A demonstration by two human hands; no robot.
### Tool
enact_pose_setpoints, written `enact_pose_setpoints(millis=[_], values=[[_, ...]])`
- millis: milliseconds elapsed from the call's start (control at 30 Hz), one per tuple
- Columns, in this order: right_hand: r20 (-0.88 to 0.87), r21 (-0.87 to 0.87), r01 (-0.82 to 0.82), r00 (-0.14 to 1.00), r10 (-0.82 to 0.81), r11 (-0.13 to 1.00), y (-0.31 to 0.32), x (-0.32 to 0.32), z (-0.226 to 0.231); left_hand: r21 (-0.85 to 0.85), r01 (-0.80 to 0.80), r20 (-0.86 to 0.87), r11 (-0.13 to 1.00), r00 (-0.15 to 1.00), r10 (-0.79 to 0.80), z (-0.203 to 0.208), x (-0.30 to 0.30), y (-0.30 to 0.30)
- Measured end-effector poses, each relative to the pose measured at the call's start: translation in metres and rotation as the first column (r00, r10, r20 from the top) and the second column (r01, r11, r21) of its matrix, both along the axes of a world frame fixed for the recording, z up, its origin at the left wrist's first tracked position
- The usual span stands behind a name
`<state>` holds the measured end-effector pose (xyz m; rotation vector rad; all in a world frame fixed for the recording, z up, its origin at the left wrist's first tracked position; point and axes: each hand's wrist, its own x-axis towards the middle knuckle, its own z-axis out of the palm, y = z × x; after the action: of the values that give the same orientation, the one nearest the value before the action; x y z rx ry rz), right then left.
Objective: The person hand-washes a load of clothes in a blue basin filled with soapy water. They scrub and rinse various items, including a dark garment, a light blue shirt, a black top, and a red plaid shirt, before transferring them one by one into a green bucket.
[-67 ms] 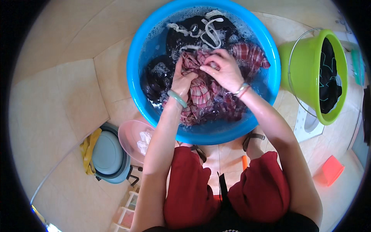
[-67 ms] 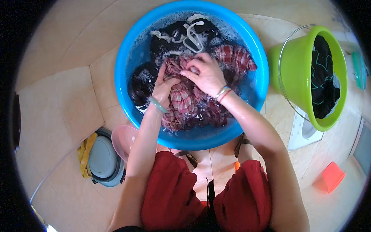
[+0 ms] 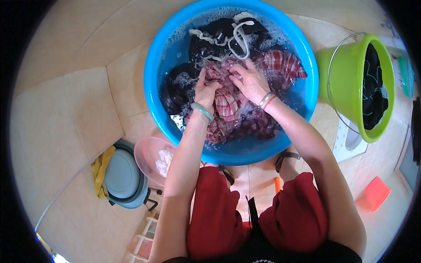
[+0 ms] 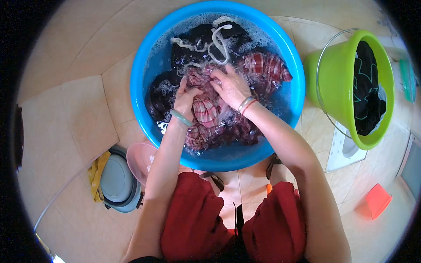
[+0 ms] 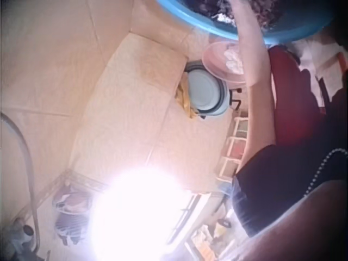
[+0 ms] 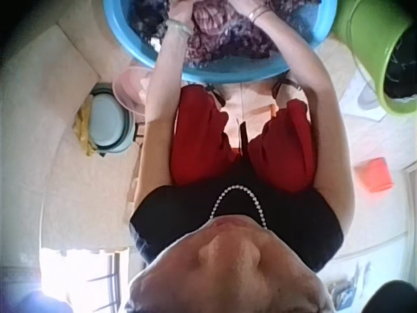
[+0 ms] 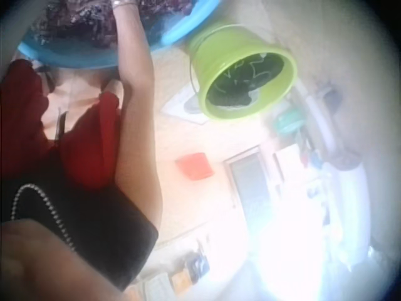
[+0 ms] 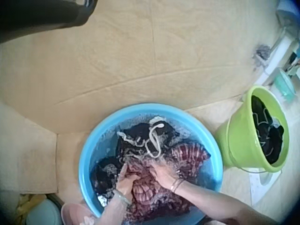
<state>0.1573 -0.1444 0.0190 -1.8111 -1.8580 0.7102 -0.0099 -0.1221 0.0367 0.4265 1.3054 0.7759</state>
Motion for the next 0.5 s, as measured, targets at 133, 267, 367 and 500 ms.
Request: enact_pose_setpoints(millis=[133,267,367,500], values=[[-0.166,-0.276,0.098,0.975,-0.148,0.956,0.019,-0.001,-0.032,-0.005,-0.056,0.053,0.998,0.997,0.057,-0.008,0.003,0.002],[-0.191,-0.105,0.085,0.976,-0.104,0.991,0.026,-0.021,0.03,0.03,-0.084,0.303,0.996,0.95,0.071,-0.007,-0.004,0.003],[-0.348,0.269,-0.029,0.929,0.125,0.963,-0.008,-0.028,0.074,-0.063,-0.047,0.434,0.997,0.898,0.07,0.02,-0.008,0.002],[-0.292,0.268,-0.286,0.886,0.36,0.92,-0.051,-0.044,0.148,-0.079,0.066,0.54,0.995,0.842,-0.013,0.047,-0.007,0.003]])
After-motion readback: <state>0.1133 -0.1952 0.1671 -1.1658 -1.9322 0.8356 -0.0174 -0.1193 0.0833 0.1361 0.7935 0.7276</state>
